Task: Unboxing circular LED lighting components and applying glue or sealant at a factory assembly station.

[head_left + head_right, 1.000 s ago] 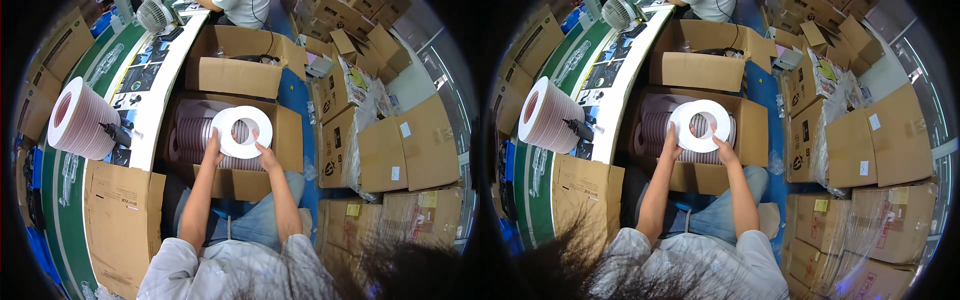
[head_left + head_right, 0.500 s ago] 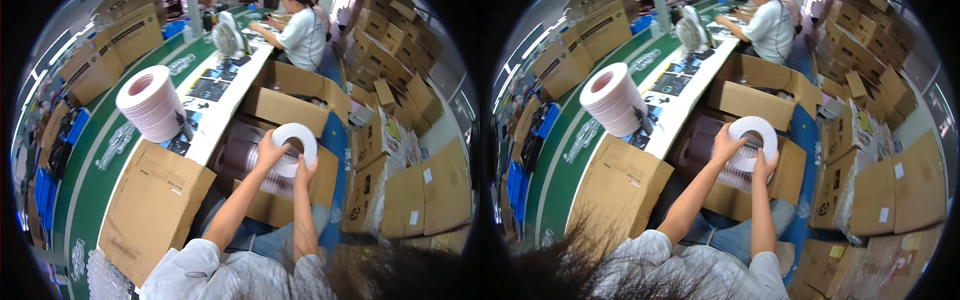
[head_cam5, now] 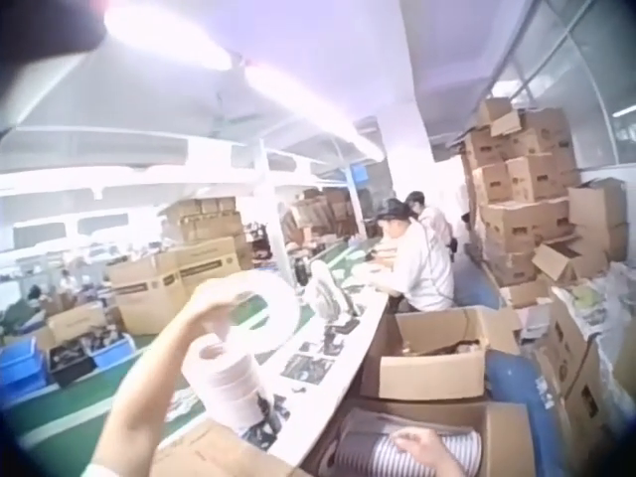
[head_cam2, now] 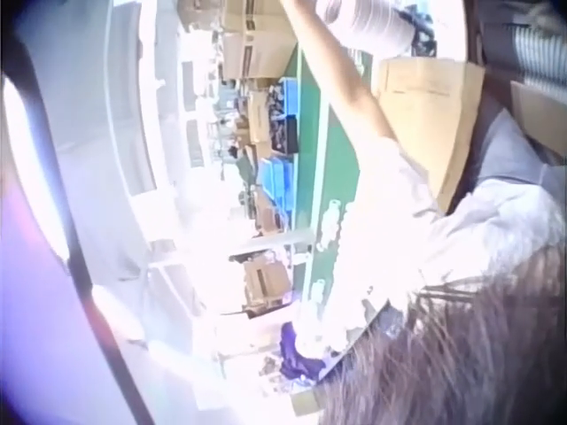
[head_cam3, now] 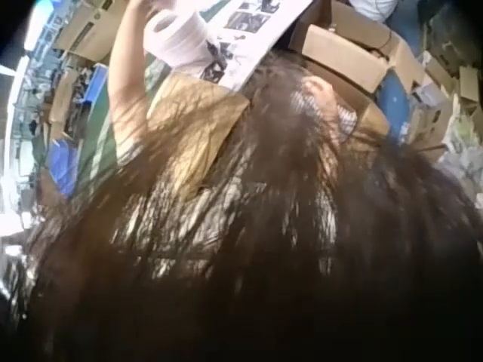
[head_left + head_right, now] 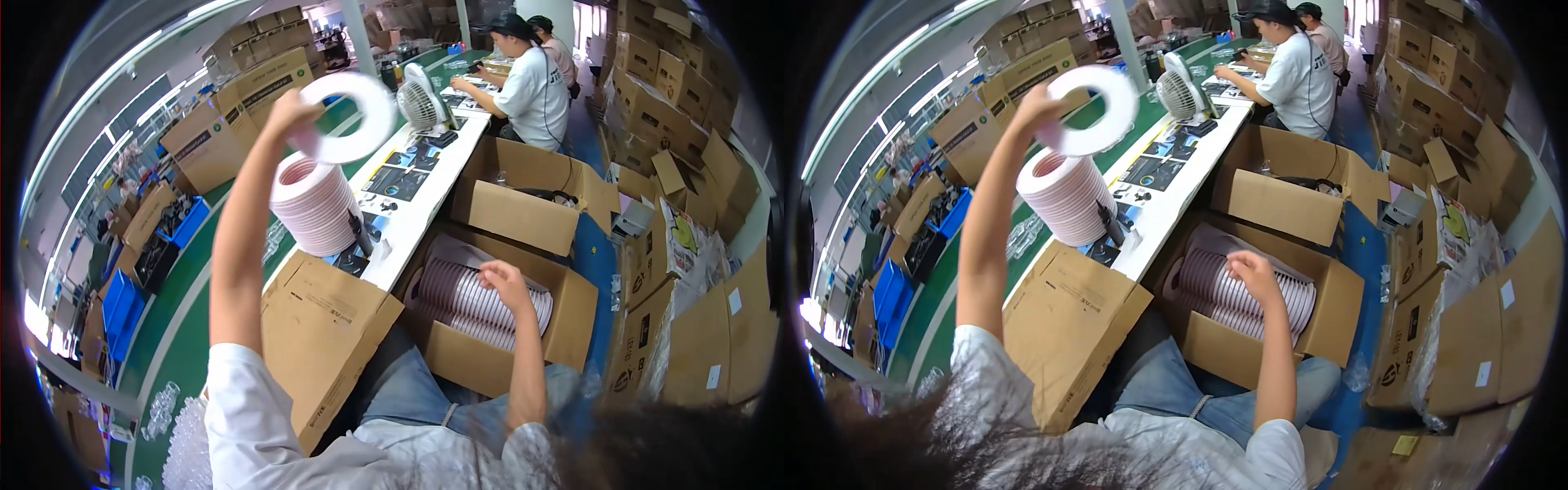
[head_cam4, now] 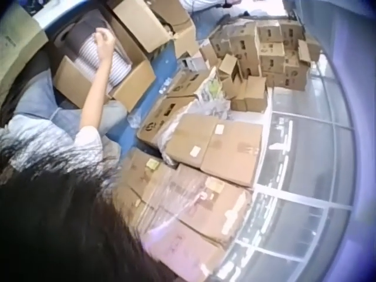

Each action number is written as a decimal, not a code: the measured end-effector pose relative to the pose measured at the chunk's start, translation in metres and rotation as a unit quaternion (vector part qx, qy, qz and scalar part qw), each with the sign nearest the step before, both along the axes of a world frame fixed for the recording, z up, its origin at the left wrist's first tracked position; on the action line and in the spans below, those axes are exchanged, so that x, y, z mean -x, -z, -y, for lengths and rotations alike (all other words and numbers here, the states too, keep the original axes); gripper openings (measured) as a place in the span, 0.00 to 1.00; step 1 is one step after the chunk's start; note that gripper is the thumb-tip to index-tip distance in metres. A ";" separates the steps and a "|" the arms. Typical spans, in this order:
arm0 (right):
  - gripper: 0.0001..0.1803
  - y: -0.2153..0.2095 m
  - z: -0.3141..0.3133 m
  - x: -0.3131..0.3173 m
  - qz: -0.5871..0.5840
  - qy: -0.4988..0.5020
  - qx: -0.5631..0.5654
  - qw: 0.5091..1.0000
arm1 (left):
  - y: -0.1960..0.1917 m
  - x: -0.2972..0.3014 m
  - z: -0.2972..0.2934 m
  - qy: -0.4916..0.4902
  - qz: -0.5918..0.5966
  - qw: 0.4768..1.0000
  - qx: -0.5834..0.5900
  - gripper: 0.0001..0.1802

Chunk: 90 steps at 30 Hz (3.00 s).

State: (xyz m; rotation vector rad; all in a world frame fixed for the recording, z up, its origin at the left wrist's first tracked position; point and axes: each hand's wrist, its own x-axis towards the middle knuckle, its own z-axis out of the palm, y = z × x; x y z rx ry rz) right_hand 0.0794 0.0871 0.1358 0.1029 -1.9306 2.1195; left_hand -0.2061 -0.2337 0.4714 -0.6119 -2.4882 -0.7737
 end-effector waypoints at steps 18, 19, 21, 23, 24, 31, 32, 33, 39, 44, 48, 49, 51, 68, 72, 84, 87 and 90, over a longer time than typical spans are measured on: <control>0.13 0.078 -0.033 -0.030 0.195 -0.026 -0.023 0.980 | 0.053 0.040 0.091 -0.226 0.357 0.901 0.103 0.19; 0.13 0.080 -0.032 -0.031 0.194 -0.017 -0.010 0.981 | 0.054 0.040 0.089 -0.227 0.359 0.899 0.107 0.19; 0.13 0.086 -0.033 -0.032 0.201 -0.005 -0.006 0.980 | 0.049 0.038 0.084 -0.231 0.365 0.890 0.146 0.20; 0.13 0.090 -0.034 -0.033 0.208 0.005 -0.005 0.978 | 0.048 0.036 0.080 -0.237 0.357 0.887 0.175 0.20; 0.13 0.093 -0.033 -0.034 0.209 0.006 -0.002 0.978 | 0.049 0.036 0.081 -0.240 0.341 0.888 0.193 0.20; 0.13 0.105 -0.033 -0.039 0.212 0.014 0.038 0.977 | 0.040 0.040 0.082 -0.239 0.289 0.876 0.304 0.35; 0.13 0.109 -0.034 -0.037 0.208 0.014 0.040 0.977 | 0.033 0.040 0.076 -0.239 0.240 0.879 0.336 0.39; 0.13 0.112 -0.035 -0.035 0.205 0.015 0.041 0.978 | 0.026 0.037 0.064 -0.238 0.176 0.891 0.343 0.39; 0.11 0.143 -0.036 -0.014 0.165 0.216 0.050 0.961 | 0.048 -0.052 -0.119 -0.051 -0.363 0.855 0.367 0.15; 0.15 0.159 -0.022 -0.002 0.182 0.307 0.115 0.927 | 0.202 -0.132 -0.287 0.085 -0.326 0.814 0.473 0.06; 0.12 0.185 -0.038 -0.015 0.159 0.399 0.062 0.901 | 0.372 -0.176 -0.319 0.292 -0.039 0.730 0.617 0.12; 0.14 0.189 -0.040 -0.012 0.086 0.429 0.057 0.897 | 0.440 -0.150 -0.297 0.292 -0.029 0.691 0.661 0.13; 0.13 0.189 -0.048 -0.025 0.176 0.406 0.107 0.890 | 0.515 -0.131 -0.256 0.155 0.153 0.639 0.738 0.14; 0.08 0.182 -0.103 -0.068 0.191 0.409 0.300 0.840 | 0.647 -0.070 -0.161 0.228 0.362 0.893 0.142 0.26; 0.08 0.156 -0.083 -0.045 0.176 0.342 0.378 0.842 | 0.631 -0.040 -0.115 0.149 0.250 0.947 0.134 0.32; 0.14 0.181 -0.039 -0.052 0.341 0.265 0.363 0.825 | 0.442 -0.135 -0.285 0.262 0.320 0.592 0.692 0.22; 0.28 0.181 -0.019 -0.052 0.396 0.202 0.319 0.837 | 0.458 -0.156 -0.274 0.397 0.307 0.777 0.380 0.26; 0.33 0.194 -0.016 -0.048 0.295 0.256 0.379 0.839 | 0.473 -0.203 -0.274 0.410 0.469 0.768 0.150 0.34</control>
